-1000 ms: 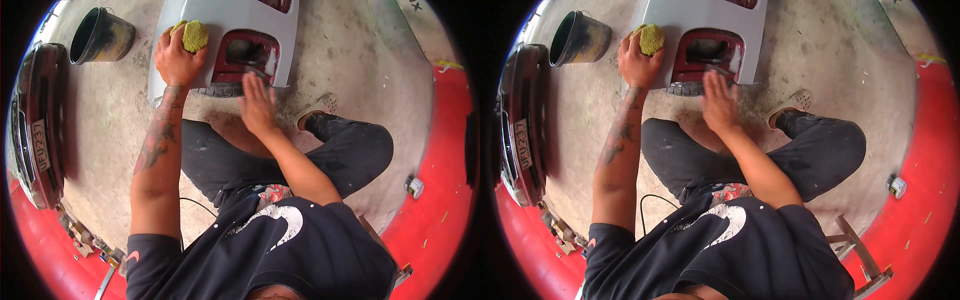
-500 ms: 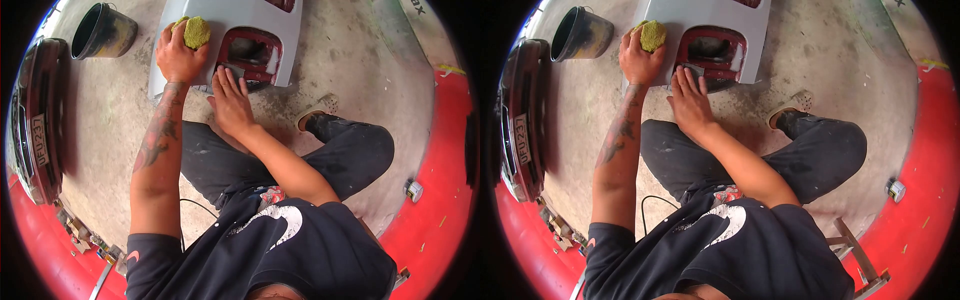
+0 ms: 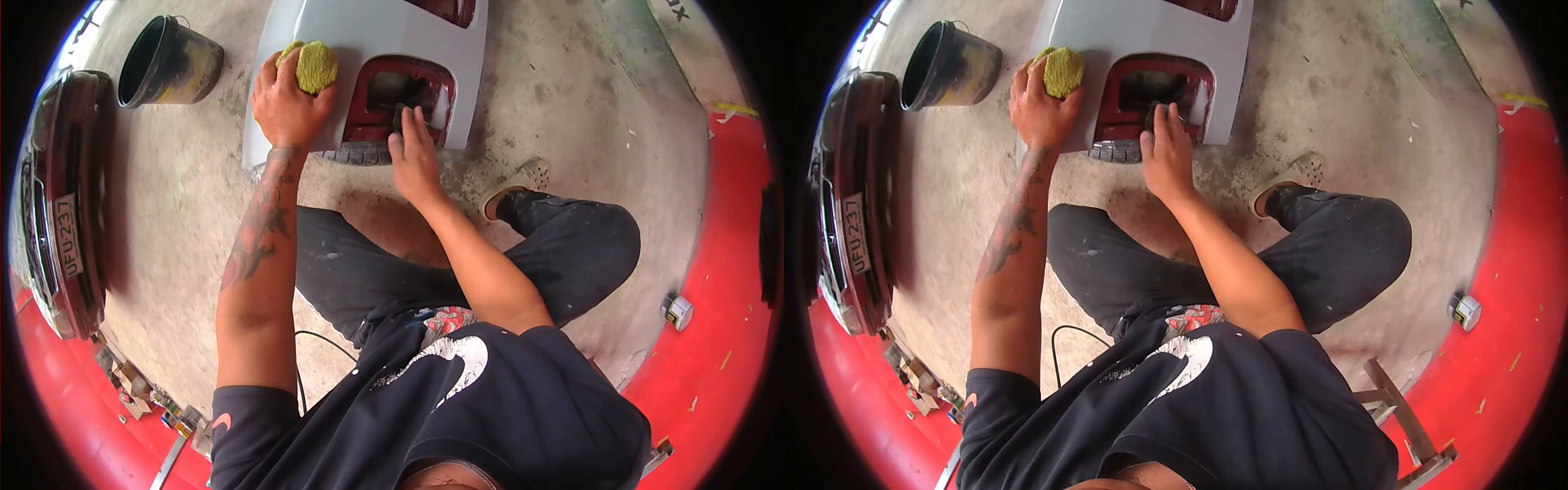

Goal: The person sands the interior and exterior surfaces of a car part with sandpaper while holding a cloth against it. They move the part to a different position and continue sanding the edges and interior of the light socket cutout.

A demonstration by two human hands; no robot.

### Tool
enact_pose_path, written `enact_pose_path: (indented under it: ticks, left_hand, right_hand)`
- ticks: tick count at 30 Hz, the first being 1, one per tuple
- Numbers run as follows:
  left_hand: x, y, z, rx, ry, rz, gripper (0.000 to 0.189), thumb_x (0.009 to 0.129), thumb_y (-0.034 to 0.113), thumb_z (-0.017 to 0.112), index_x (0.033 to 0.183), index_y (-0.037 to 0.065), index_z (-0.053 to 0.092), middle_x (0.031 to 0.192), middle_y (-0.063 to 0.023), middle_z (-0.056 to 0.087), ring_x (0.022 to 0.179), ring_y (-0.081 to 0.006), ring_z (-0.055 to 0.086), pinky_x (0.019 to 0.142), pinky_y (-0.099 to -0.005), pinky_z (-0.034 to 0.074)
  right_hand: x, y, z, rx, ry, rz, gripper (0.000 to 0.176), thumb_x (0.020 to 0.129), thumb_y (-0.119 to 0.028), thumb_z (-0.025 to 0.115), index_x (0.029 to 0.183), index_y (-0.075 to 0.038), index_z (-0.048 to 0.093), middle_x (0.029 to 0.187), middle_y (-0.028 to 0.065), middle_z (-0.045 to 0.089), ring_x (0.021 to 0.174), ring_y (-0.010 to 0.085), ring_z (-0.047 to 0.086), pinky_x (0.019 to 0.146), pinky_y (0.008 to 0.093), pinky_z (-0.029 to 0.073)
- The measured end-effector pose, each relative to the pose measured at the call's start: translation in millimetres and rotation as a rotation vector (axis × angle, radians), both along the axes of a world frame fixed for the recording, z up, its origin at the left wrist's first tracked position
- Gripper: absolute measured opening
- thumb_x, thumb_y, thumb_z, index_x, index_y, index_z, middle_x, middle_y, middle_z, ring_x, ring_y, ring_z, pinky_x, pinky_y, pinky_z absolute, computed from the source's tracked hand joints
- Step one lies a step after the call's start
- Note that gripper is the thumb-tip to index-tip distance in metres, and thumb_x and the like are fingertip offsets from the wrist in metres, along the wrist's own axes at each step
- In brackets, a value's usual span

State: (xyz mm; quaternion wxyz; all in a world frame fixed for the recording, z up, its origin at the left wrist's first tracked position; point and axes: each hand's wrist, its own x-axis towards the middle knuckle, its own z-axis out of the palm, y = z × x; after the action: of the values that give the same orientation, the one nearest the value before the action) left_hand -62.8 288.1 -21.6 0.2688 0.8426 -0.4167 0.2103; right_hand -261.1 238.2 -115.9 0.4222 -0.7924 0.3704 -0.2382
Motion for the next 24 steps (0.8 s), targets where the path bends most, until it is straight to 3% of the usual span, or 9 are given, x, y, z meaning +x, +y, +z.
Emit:
enact_pose_path:
  ticks: [4,5,7,9,15,17,19,21,24]
  left_hand:
    - [4.6,1.7,-0.4,0.049,-0.120,-0.088,0.053,0.066,0.036,0.082,0.116,0.021,0.070,0.122,-0.0042,0.064,0.112,-0.0301,0.061,0.095,-0.0450,0.047]
    - [4.7,1.9,-1.1,0.053,-0.119,-0.087,0.053,0.066,0.036,0.082,0.116,0.021,0.070,0.122,-0.0042,0.064,0.112,-0.0301,0.061,0.095,-0.0450,0.047]
    - [5.2,1.4,-0.4,0.057,-0.137,-0.124,0.051,0.067,0.036,0.082,0.115,0.021,0.070,0.123,-0.0038,0.064,0.112,-0.0291,0.061,0.094,-0.0449,0.046]
    - [2.8,0.1,0.7,0.049,-0.132,-0.119,0.051,0.067,0.036,0.081,0.114,0.021,0.070,0.122,-0.0037,0.064,0.112,-0.0290,0.061,0.094,-0.0452,0.046]
    - [1.0,-1.2,3.0,0.063,-0.094,-0.091,0.050,0.068,0.036,0.081,0.114,0.021,0.070,0.123,-0.0036,0.064,0.111,-0.0289,0.060,0.094,-0.0452,0.046]
    - [1.5,1.1,2.1,0.070,-0.095,-0.090,0.050,0.068,0.036,0.081,0.114,0.021,0.070,0.124,-0.0037,0.064,0.112,-0.0289,0.060,0.094,-0.0451,0.046]
    - [-0.8,0.3,7.3,0.085,-0.092,-0.093,0.050,0.069,0.033,0.078,0.116,0.018,0.069,0.123,-0.0053,0.064,0.110,-0.0324,0.061,0.095,-0.0458,0.048]
    - [-0.5,2.5,6.7,0.075,-0.094,-0.104,0.050,0.069,0.033,0.078,0.116,0.017,0.069,0.123,-0.0055,0.064,0.110,-0.0325,0.061,0.095,-0.0459,0.048]
    - [2.1,-2.1,7.8,0.057,-0.087,-0.108,0.050,0.070,0.033,0.078,0.116,0.017,0.069,0.123,-0.0056,0.064,0.110,-0.0326,0.061,0.095,-0.0460,0.048]
  right_hand:
    - [29.1,-17.8,51.6,0.145,-0.277,-0.059,0.050,0.106,-0.022,0.046,0.146,0.008,0.041,0.151,0.0286,0.043,0.142,0.0433,0.039,0.120,0.0414,0.030]
    - [44.6,-16.9,34.2,-0.030,-0.287,-0.019,0.050,0.105,-0.024,0.049,0.145,0.005,0.045,0.152,0.0260,0.043,0.143,0.0420,0.039,0.118,0.0487,0.031]
    - [36.9,8.8,54.4,-0.185,0.122,0.191,0.050,0.102,-0.026,0.052,0.144,0.001,0.047,0.152,0.0221,0.044,0.144,0.0387,0.038,0.115,0.0576,0.031]
    - [17.1,18.4,50.8,-0.253,0.127,0.239,0.052,0.100,-0.029,0.054,0.144,-0.003,0.048,0.154,0.0186,0.043,0.145,0.0354,0.037,0.112,0.0630,0.031]
    - [28.4,23.7,54.2,-0.246,0.093,0.236,0.054,0.099,-0.031,0.055,0.140,0.002,0.049,0.144,0.0178,0.048,0.145,0.0321,0.036,0.116,0.0580,0.026]
    - [13.0,15.8,54.7,-0.323,0.082,0.261,0.051,0.099,-0.031,0.055,0.139,0.000,0.052,0.140,0.0155,0.051,0.138,0.0324,0.045,0.114,0.0571,0.030]
    - [-1.7,-8.8,66.7,-0.267,0.341,0.378,0.046,0.101,-0.028,0.051,0.140,-0.003,0.053,0.140,0.0147,0.053,0.130,0.0330,0.052,0.110,0.0593,0.035]
    - [-12.2,-37.7,54.9,-0.094,0.504,0.222,0.043,0.103,-0.028,0.049,0.138,-0.004,0.056,0.136,0.0144,0.057,0.123,0.0345,0.057,0.108,0.0544,0.040]
    - [-10.5,-41.1,46.6,-0.035,0.129,0.120,0.041,0.103,-0.025,0.050,0.135,-0.001,0.056,0.133,0.0192,0.059,0.123,0.0387,0.056,0.105,0.0456,0.045]
